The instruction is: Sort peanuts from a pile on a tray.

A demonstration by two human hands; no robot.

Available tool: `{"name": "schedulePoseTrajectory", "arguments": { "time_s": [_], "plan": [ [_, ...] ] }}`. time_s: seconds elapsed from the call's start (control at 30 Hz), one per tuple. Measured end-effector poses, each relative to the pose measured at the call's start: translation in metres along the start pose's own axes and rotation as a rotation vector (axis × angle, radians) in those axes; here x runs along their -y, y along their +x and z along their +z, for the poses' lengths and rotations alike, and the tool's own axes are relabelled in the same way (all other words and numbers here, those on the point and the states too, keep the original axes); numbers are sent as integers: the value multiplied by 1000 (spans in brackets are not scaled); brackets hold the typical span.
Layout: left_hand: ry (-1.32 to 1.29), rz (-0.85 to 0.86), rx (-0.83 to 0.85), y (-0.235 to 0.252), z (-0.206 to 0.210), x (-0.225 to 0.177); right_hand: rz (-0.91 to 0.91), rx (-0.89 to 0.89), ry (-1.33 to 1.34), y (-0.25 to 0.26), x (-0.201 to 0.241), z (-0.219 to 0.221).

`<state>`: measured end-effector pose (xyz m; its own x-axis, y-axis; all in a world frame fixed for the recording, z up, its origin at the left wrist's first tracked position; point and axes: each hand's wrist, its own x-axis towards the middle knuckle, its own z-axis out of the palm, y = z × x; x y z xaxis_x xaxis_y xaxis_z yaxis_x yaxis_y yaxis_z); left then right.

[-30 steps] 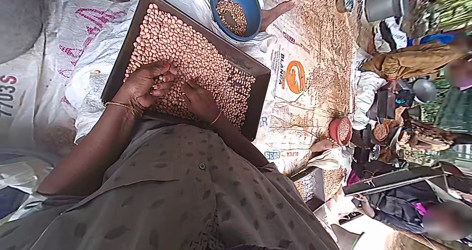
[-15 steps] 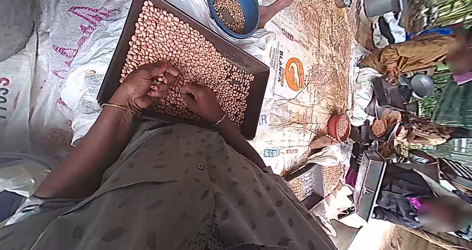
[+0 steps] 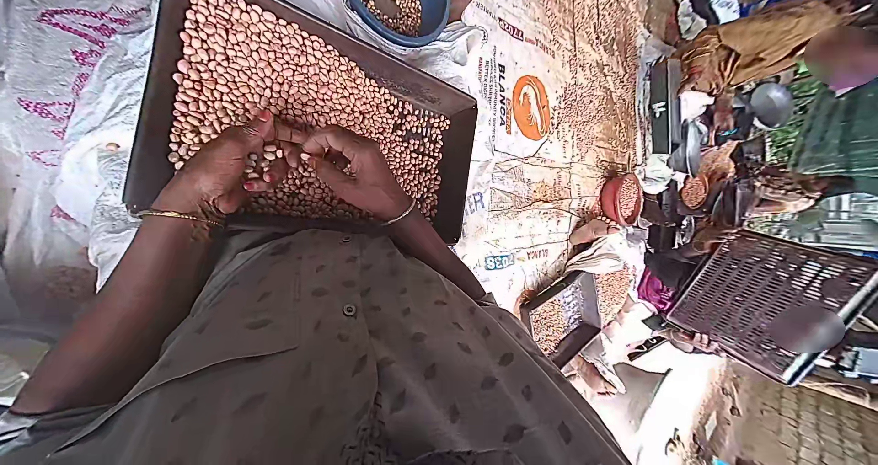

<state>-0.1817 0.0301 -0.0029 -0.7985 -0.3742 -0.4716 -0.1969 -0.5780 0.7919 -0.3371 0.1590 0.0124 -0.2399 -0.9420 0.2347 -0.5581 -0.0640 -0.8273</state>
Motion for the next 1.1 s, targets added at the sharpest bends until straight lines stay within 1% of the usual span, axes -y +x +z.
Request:
{"name": "schedulePoseTrajectory", "arguments": {
  "time_s": [0.03, 0.07, 0.1, 0.13, 0.17, 0.23, 0.33, 0.4, 0.5, 0.57, 0.63, 0.7, 0.73, 0.77, 0.83, 0.9, 0.93, 0.97, 1.0, 1.03, 1.1],
  "plan": [
    [59, -33, 43, 9, -2, -2, 40, 3, 108, -3, 10, -7],
    [116, -61, 96, 16, -3, -5, 88, 10, 143, -6, 17, -13],
    [154, -65, 149, 20, -5, -6, 87, 2, 119, -7, 9, -18],
    [177, -54, 196, 23, -7, -5, 81, -4, 43, -9, -3, -22],
    [191, -45, 205, 23, -7, -5, 92, 15, -60, -14, -15, -27],
    [162, -29, 179, 23, -10, -3, 128, 110, -228, -28, -32, -32],
    [49, -16, 163, 23, -14, -2, 196, 269, -399, -48, -38, -23],
    [-5, -11, 179, 25, -14, -3, 214, 288, -518, -55, -36, -11],
    [-27, -17, 170, 26, -13, -4, 179, 318, -652, -55, -26, -4],
    [-27, -20, 139, 25, -13, -5, 112, 335, -682, -55, -24, -3],
    [-27, -7, 122, 23, -12, -4, 84, 350, -692, -55, -25, -2],
    [-51, 23, 120, 17, -13, 4, 84, 345, -676, -54, -29, -3],
    [-61, 40, 123, 12, -15, 12, 109, 333, -619, -52, -29, -5],
    [-50, 41, 116, 11, -15, 15, 122, 287, -545, -50, -28, -10],
    [45, 0, 113, 19, -11, 4, 84, 110, -327, -44, -26, -18],
    [146, -41, 206, 24, -9, -1, 13, -44, 26, -38, -13, -24],
    [181, -52, 273, 26, -10, 0, 10, -68, 158, -35, -4, -28],
    [195, -51, 343, 27, -10, 2, 19, -68, 216, -34, 1, -32],
    [201, -46, 394, 28, -10, 2, 26, -60, 189, -33, 0, -38],
    [204, -44, 416, 27, -8, 1, 40, -58, 101, -35, -8, -43],
    [216, -55, 400, 26, -8, 0, 130, -4, -156, -45, -31, -53]
  ]
}}
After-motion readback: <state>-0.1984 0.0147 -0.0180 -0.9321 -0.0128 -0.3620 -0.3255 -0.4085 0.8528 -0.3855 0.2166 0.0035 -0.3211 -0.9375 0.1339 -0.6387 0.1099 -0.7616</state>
